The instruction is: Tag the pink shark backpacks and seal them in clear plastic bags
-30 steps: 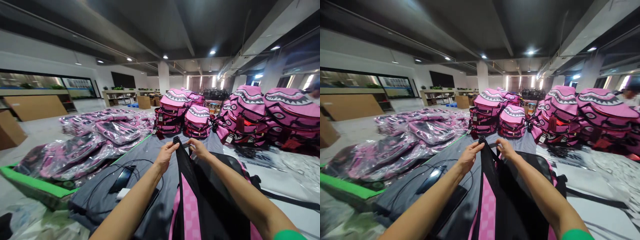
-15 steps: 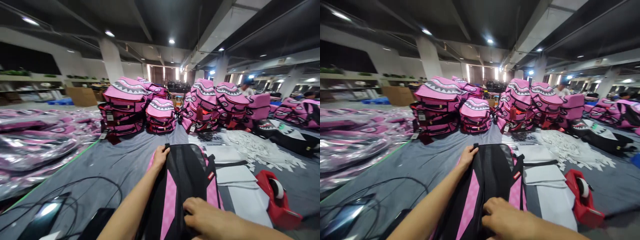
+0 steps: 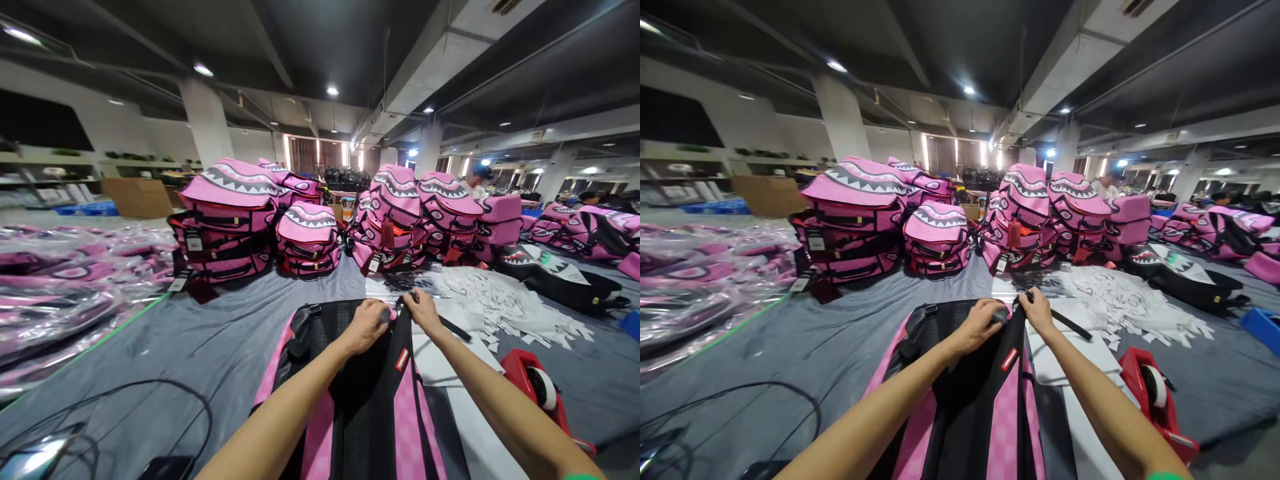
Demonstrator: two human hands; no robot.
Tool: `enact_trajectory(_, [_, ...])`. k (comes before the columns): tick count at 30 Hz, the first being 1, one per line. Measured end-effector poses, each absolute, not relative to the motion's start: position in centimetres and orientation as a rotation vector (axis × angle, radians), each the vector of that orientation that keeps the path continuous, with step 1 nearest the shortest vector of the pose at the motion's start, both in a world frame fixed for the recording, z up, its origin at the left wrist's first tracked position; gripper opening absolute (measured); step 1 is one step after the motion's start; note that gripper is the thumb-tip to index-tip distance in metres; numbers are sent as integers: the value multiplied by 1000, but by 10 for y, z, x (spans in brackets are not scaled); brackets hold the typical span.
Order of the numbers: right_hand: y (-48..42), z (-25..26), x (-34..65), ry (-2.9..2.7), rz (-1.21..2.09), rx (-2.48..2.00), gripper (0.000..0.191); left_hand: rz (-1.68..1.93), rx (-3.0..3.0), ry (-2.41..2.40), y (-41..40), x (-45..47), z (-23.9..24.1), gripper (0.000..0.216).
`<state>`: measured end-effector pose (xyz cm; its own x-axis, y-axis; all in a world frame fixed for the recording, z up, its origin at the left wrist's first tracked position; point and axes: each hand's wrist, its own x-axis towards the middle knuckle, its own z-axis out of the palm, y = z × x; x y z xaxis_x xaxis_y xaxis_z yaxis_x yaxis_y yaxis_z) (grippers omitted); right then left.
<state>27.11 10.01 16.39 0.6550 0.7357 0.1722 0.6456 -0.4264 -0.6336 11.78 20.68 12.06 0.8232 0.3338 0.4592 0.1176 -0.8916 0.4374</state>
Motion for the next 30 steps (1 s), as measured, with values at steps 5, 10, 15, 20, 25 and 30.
enact_trajectory(5, [65, 179, 226, -1509, -184, -1780, 17, 718, 2562, 205, 194, 137, 103, 14])
enact_trajectory(10, [30, 171, 181, -1693, -295, -1656, 5, 761, 2525, 142, 194, 131, 92, 22])
enact_trajectory(15, [0, 194, 173, -1652, -277, -1540, 6, 793, 2471, 222, 195, 130, 100, 18])
enact_trajectory(20, [-9, 222, 206, -1448, -141, -1683, 24, 974, 2468, 348, 150, 80, 132, 22])
enact_trajectory(25, [22, 255, 206, -1747, 11, -1557, 31, 1130, 2288, 247, 142, 69, 178, 29])
enact_trajectory(30, [72, 266, 221, -1880, 495, -1424, 52, 925, 1961, 474, 151, 73, 166, 28])
